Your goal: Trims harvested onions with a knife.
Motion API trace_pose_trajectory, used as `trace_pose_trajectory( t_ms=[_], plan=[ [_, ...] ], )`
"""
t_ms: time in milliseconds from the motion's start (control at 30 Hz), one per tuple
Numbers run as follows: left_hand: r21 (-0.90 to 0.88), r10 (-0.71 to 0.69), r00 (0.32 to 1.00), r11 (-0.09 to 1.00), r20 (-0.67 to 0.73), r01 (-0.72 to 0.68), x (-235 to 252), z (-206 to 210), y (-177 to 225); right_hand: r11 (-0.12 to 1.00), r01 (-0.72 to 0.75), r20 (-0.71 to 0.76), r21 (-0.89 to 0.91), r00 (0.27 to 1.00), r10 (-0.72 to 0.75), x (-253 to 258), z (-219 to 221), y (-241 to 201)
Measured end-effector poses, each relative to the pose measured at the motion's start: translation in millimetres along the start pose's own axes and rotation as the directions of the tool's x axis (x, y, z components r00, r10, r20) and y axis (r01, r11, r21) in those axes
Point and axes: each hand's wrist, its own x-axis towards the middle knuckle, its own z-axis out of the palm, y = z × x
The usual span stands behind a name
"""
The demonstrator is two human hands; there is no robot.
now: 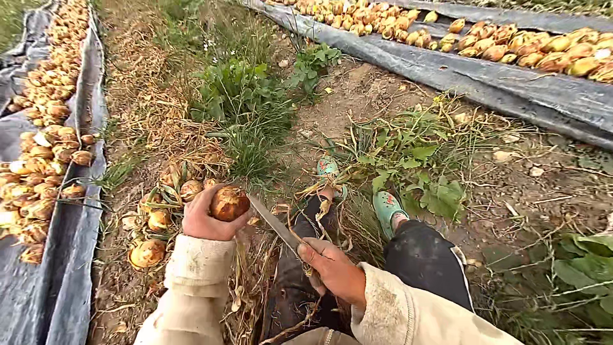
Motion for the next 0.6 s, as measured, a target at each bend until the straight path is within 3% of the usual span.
trace_pose_trajectory(
  t_ms=[67, 133, 167, 233, 300, 367, 433, 533, 600],
  plan=[
    [-0.305, -0.111, 0.987, 0.95, -0.117, 0.07, 24.2, -10.4, 6.2, 0.997, -0.013, 0.013, -0.072, 1.0, 0.014, 4.0, -8.2, 3.7],
    [-0.685, -0.077, 0.976, 0.723, -0.204, -0.086, 34.4, -5.1, 17.7, 0.976, -0.082, 0.059, -0.2, 0.994, 0.095, 9.9, -11.0, 7.2],
    [-0.788, -0.086, 0.974, 0.604, -0.212, -0.118, 33.0, -0.6, 28.1, 0.968, -0.099, 0.064, -0.232, 0.991, 0.117, 11.9, -9.4, 7.3],
    [-0.874, -0.113, 0.977, 0.474, -0.179, -0.105, 18.1, 10.0, 43.1, 0.975, -0.073, 0.02, -0.209, 0.997, 0.079, 15.2, -5.2, 6.3],
    [-0.893, -0.106, 0.987, 0.445, -0.122, -0.063, -10.1, 24.3, 45.0, 0.994, 0.008, -0.075, -0.109, 0.997, -0.017, 16.7, -4.0, 5.3],
    [-0.89, -0.147, 0.989, 0.454, -0.025, 0.045, -45.9, 41.0, 40.0, 0.995, 0.098, -0.162, -0.01, 0.982, -0.098, 16.7, -3.9, 6.2],
    [-0.815, -0.197, 0.977, 0.549, 0.087, 0.183, -80.8, 53.9, 31.5, 0.993, 0.114, -0.2, 0.04, 0.974, -0.104, 16.5, -2.4, 11.5],
    [-0.543, -0.202, 0.949, 0.782, 0.24, 0.304, -116.0, 58.3, 11.6, 0.996, -0.055, -0.139, 0.076, 0.988, 0.065, 16.8, 8.9, 24.5],
    [-0.274, -0.175, 0.942, 0.927, 0.287, 0.255, -132.3, 57.6, -0.3, 0.978, -0.202, -0.059, 0.045, 0.977, 0.204, 15.0, 21.7, 36.8]
  ],
)
